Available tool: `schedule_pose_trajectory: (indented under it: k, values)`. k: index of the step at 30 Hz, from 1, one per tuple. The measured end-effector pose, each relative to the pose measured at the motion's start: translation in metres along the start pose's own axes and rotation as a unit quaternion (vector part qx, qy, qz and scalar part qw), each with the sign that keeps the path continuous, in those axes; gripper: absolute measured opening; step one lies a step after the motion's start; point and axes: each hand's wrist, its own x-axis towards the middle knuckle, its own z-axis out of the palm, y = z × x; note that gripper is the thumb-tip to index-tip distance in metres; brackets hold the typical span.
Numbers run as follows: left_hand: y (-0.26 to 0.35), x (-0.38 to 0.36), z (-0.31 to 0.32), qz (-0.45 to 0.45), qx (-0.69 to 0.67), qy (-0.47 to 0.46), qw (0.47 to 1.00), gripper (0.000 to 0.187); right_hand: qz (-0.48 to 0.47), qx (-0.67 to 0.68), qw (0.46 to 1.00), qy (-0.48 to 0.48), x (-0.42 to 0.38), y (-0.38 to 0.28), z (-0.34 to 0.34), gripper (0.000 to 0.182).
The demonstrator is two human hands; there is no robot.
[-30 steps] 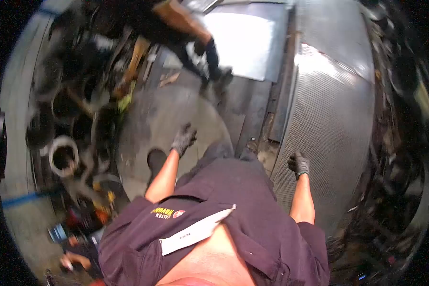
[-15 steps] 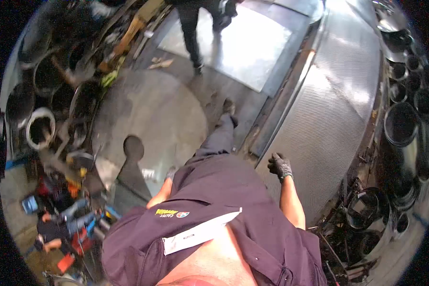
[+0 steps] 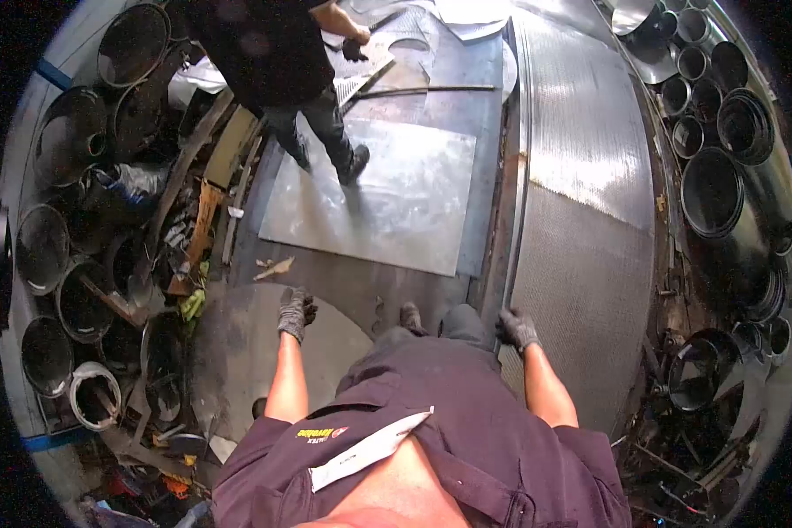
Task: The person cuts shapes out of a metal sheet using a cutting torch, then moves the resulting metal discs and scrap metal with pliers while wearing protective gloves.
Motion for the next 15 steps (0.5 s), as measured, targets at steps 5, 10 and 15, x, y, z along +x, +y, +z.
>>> schedule_pose_trajectory:
  k: [5, 10, 15]
  values:
    - [0.033, 0.058, 0.021, 0.014, 0.073, 0.037, 0.997, 0.041, 0.046, -0.143, 0.989, 0.003, 0.031, 0.010, -0.016, 0.051]
    - [-0.095, 0.119, 0.031, -0.331, -0.113, -0.018, 0.937, 0.043, 0.036, -0.316, 0.948, -0.006, 0.140, 0.036, -0.043, 0.059]
    - [-0.081, 0.075, 0.138, -0.249, 0.046, 0.021, 0.967, 0.041, -0.122, -0.442, 0.879, -0.134, 0.317, 0.023, -0.101, 0.056]
